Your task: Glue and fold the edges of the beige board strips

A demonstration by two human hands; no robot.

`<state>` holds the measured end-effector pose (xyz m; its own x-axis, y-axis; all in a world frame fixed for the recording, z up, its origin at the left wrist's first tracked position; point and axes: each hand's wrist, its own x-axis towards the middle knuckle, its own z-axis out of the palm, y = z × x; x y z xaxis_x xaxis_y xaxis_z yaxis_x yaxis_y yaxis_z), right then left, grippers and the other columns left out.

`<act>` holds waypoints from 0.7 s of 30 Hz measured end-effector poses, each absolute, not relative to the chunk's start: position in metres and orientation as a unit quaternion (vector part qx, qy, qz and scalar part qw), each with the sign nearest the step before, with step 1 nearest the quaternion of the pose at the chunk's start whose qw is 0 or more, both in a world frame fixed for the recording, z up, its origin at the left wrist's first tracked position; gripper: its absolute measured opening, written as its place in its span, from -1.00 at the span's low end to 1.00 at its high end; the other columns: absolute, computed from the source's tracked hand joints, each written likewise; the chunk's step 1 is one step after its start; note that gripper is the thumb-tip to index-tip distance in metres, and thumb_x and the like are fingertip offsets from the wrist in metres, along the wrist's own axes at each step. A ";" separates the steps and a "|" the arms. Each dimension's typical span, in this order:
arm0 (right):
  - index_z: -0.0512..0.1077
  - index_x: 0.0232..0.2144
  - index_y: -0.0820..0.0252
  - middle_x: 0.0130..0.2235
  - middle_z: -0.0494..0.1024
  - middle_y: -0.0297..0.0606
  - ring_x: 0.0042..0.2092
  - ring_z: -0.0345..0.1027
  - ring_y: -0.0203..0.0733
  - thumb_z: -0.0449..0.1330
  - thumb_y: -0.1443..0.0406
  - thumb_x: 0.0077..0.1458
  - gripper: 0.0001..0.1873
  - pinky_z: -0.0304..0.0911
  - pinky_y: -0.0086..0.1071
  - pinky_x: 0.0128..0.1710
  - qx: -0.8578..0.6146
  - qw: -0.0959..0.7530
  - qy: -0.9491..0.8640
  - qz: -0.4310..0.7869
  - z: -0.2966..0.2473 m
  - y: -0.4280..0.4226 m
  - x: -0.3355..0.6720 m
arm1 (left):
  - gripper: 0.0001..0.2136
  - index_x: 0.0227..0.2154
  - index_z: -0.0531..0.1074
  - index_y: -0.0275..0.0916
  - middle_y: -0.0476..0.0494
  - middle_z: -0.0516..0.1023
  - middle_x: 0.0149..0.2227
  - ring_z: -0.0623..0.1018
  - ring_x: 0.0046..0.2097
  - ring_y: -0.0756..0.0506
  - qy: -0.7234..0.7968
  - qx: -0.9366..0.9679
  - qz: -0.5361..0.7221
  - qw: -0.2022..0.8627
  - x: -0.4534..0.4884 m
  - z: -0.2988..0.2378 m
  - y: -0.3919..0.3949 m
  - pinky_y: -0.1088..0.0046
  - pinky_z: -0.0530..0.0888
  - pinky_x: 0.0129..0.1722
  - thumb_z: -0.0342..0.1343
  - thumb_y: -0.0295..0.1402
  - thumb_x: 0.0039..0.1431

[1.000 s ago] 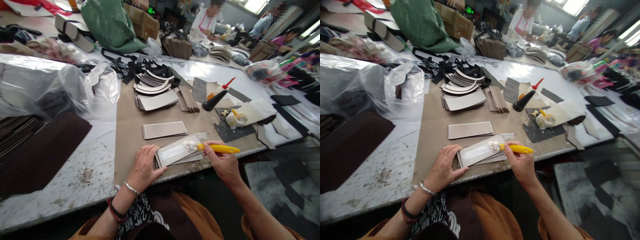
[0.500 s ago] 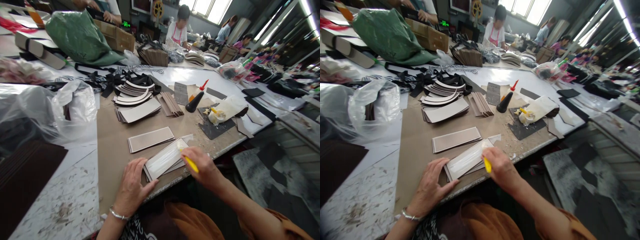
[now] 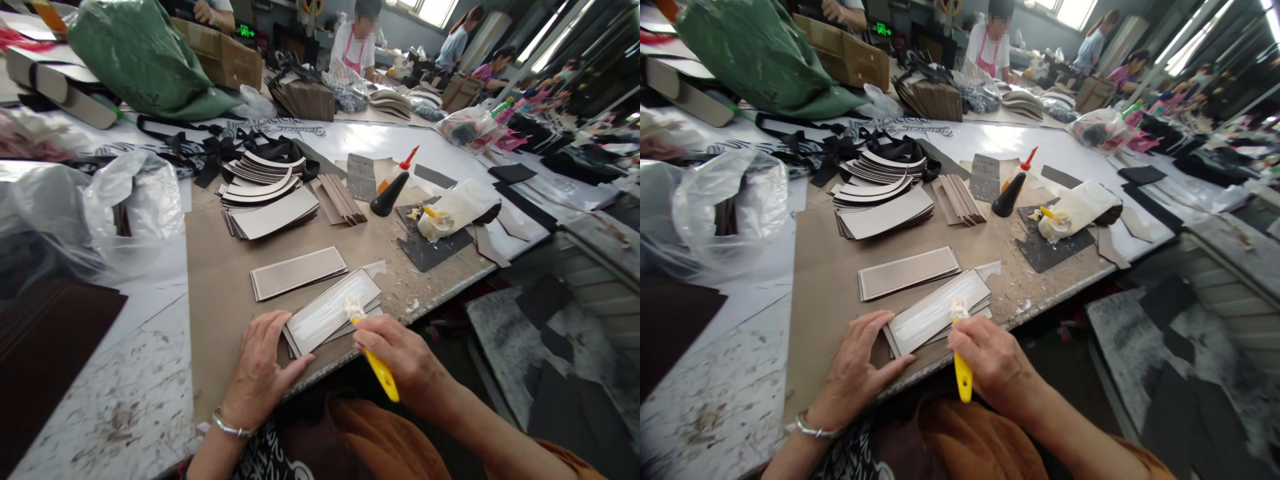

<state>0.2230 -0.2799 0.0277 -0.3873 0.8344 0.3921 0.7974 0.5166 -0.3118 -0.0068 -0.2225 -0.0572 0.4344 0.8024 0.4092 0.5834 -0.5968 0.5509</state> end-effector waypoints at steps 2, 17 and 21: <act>0.35 -0.17 0.22 -0.25 0.48 -0.13 -0.21 0.36 -0.18 0.07 0.49 0.10 -0.77 0.38 -0.32 -0.21 -0.473 0.291 -0.827 0.092 0.029 -0.284 0.209 | -0.48 0.00 0.20 -0.25 -0.26 0.37 -0.05 0.36 -0.01 -0.23 0.420 0.828 0.332 0.170 -0.006 -0.056 -0.223 0.11 0.37 0.00 0.20 -0.19 0.01; 0.41 -0.29 0.17 -0.34 0.49 -0.25 -0.25 0.39 -0.19 0.13 0.49 0.06 -0.81 0.34 -0.29 -0.23 -0.527 0.461 -0.697 0.154 0.014 -0.265 0.182 | -0.45 -0.04 0.21 -0.33 -0.29 0.37 -0.07 0.34 -0.02 -0.23 0.433 0.821 0.317 0.194 -0.004 -0.050 -0.224 0.13 0.34 -0.01 0.26 -0.21 -0.05; 0.40 -0.32 0.18 -0.34 0.48 -0.25 -0.25 0.39 -0.19 0.12 0.45 0.09 -0.87 0.35 -0.29 -0.23 -0.535 0.468 -0.676 0.193 0.011 -0.261 0.179 | -0.46 -0.04 0.21 -0.33 -0.30 0.37 -0.07 0.34 -0.02 -0.23 0.429 0.824 0.316 0.192 -0.004 -0.051 -0.224 0.13 0.35 -0.01 0.23 -0.17 -0.03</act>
